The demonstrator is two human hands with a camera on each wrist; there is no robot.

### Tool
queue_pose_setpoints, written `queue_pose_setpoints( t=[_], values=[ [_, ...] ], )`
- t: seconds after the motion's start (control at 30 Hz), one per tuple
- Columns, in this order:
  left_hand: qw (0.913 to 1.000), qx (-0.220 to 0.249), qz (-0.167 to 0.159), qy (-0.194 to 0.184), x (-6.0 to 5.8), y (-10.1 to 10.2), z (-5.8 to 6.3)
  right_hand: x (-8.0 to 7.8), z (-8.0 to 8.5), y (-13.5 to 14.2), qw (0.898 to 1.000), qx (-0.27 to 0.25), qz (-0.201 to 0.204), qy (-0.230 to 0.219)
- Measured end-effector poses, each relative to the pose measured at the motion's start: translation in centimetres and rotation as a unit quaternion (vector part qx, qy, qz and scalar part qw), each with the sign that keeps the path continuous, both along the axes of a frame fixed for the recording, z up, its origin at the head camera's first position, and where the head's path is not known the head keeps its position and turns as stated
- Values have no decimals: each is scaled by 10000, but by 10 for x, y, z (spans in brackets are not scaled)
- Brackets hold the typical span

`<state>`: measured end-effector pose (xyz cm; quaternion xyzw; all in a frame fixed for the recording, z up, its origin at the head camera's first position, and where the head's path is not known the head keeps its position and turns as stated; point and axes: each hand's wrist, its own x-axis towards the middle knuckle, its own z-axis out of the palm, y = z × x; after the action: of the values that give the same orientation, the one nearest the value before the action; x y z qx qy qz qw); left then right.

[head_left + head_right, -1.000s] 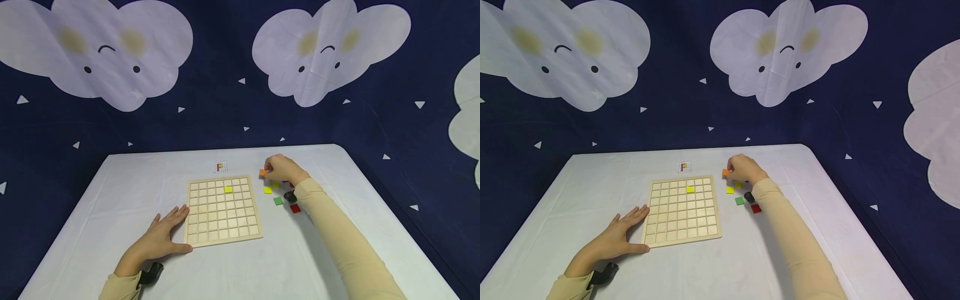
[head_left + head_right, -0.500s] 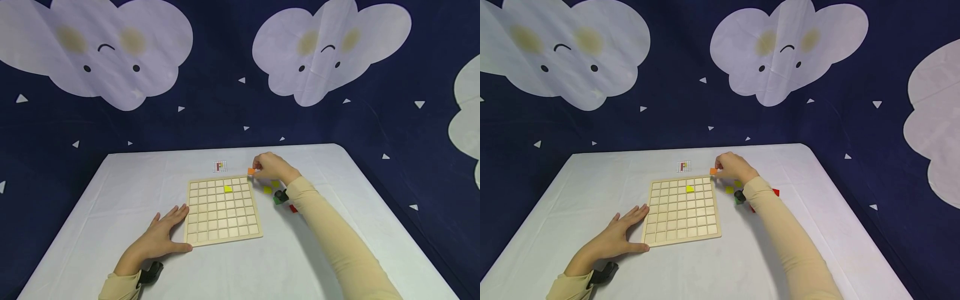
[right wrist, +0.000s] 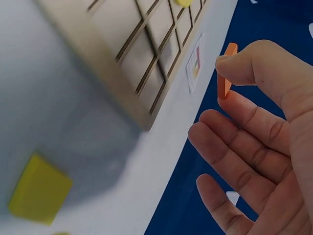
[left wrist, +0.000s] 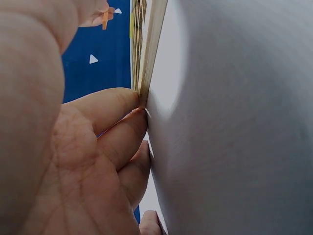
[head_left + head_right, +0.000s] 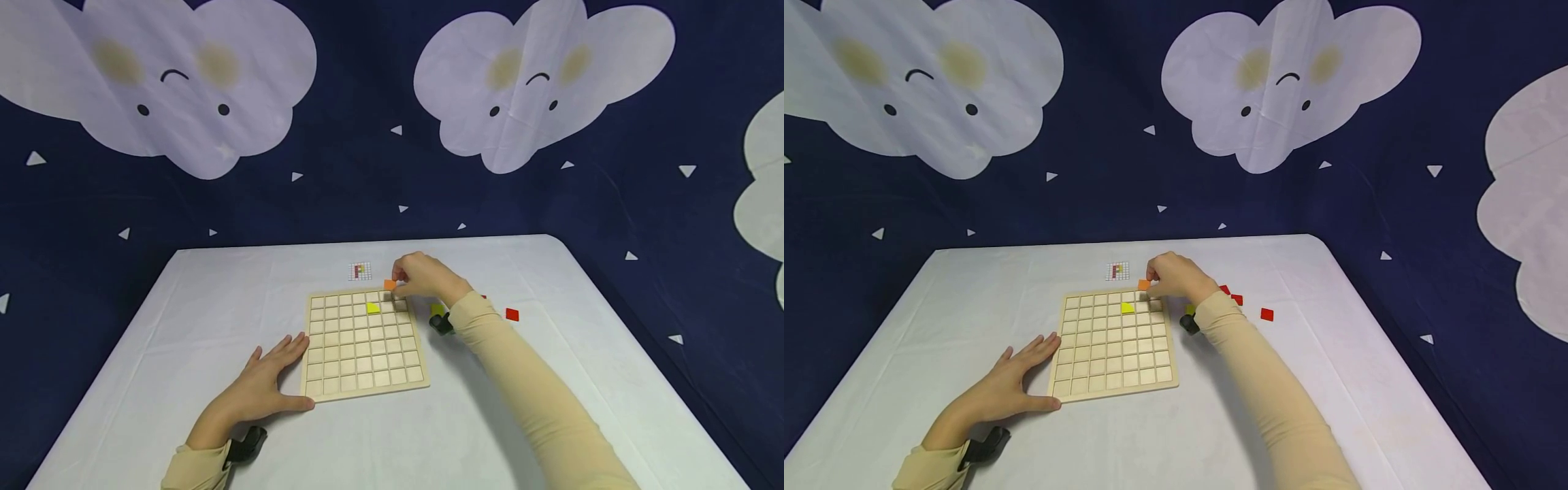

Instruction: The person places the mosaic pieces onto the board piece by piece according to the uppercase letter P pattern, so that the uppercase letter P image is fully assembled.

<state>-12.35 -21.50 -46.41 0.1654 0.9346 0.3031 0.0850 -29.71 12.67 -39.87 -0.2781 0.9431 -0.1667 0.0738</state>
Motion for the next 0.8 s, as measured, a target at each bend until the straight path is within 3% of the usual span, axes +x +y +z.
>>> queue_pose_setpoints(
  t=[0.8],
  values=[
    [10000, -46, -11, -15, 0, 0, -1, 12, -14, -44, 9986, -10, 426, -316]
  ],
)
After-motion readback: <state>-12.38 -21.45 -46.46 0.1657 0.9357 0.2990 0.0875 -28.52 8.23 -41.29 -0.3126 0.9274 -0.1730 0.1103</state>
